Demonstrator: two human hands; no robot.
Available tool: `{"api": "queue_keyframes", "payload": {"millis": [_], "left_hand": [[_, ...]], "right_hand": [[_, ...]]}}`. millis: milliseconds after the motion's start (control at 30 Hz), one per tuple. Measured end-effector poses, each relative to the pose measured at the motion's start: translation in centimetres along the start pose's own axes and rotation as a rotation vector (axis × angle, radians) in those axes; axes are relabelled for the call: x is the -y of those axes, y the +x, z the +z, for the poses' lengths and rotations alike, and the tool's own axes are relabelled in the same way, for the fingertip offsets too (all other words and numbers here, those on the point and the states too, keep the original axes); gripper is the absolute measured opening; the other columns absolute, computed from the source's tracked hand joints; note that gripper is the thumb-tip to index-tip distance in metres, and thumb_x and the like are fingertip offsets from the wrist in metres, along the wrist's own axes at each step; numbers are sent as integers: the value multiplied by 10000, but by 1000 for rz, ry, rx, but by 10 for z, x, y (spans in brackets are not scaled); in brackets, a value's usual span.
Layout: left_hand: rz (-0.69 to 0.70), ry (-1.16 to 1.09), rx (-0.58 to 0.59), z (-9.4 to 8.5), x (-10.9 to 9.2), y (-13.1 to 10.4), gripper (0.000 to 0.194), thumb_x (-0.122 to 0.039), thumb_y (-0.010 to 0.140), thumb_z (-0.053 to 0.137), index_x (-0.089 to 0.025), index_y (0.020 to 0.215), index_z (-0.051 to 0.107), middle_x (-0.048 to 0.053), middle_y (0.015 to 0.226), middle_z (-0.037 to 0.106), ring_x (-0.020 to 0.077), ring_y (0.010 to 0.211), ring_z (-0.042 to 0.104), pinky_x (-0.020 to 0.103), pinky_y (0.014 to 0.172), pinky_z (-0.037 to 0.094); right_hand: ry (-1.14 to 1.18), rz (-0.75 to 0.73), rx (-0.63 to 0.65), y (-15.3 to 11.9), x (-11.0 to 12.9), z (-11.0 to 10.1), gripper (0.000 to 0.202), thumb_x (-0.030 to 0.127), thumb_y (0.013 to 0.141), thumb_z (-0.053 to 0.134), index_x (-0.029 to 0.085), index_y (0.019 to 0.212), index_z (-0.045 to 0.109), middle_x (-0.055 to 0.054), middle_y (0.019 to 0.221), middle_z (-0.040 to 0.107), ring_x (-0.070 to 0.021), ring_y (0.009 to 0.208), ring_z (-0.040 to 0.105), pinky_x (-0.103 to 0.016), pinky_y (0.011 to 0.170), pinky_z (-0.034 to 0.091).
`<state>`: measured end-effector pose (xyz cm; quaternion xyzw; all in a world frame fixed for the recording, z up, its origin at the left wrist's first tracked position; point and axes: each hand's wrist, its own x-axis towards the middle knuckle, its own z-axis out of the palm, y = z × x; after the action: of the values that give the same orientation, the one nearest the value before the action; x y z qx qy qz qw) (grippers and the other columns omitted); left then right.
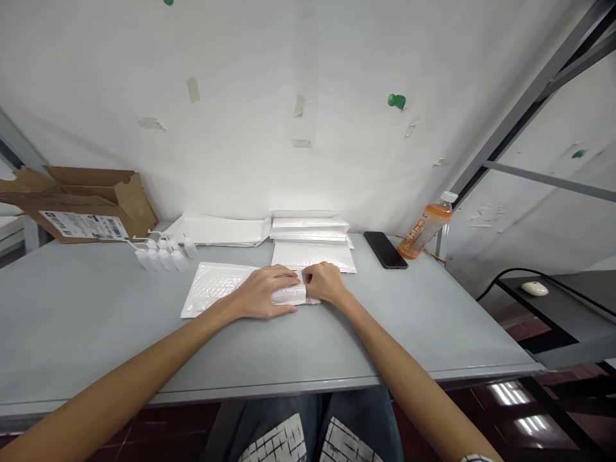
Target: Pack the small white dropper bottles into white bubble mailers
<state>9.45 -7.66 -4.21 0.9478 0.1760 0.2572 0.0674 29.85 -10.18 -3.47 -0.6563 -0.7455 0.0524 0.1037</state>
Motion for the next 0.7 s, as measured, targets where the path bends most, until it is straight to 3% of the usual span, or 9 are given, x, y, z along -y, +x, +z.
{"api": "queue_keyframes", "payload": {"millis": [233, 433, 533, 700], "left_hand": [[-5, -20, -1, -1, -1, 0, 473, -468, 806, 733, -174, 1174, 698, 118, 1215, 708, 288, 1108, 668, 416, 933, 561], [-33, -51, -48, -2, -3, 0, 409, -402, 848, 692, -192, 1199, 688, 111, 1224, 700, 268, 1105, 666, 411, 910, 569], [-35, -56, -88, -4, -5, 0, 414, -393, 862, 679, -188, 1221, 678, 119, 1224, 698, 267, 1109, 664, 414, 908, 568], [-34, -61, -104, -8, -6, 2, 450, -434, 869, 677, -178, 1239, 664, 128, 1229, 695, 271, 1113, 663, 436, 913, 563]], "right_hand": [[28, 5, -9, 0, 0, -1, 175, 291, 733, 641, 190, 589, 639, -34, 596, 628, -150, 599, 507, -273, 566, 255], [487, -154, 57, 4, -24, -8, 283, 295, 711, 653, 182, 516, 481, 47, 520, 464, -89, 543, 377, -246, 545, 276], [680, -149, 94, 4, -33, -13, 297, 346, 711, 683, 181, 535, 510, 47, 536, 478, -85, 534, 408, -237, 527, 302], [783, -11, 167, -1, -38, -23, 296, 415, 767, 692, 180, 627, 578, 23, 549, 607, -95, 403, 512, -240, 466, 365]]}}
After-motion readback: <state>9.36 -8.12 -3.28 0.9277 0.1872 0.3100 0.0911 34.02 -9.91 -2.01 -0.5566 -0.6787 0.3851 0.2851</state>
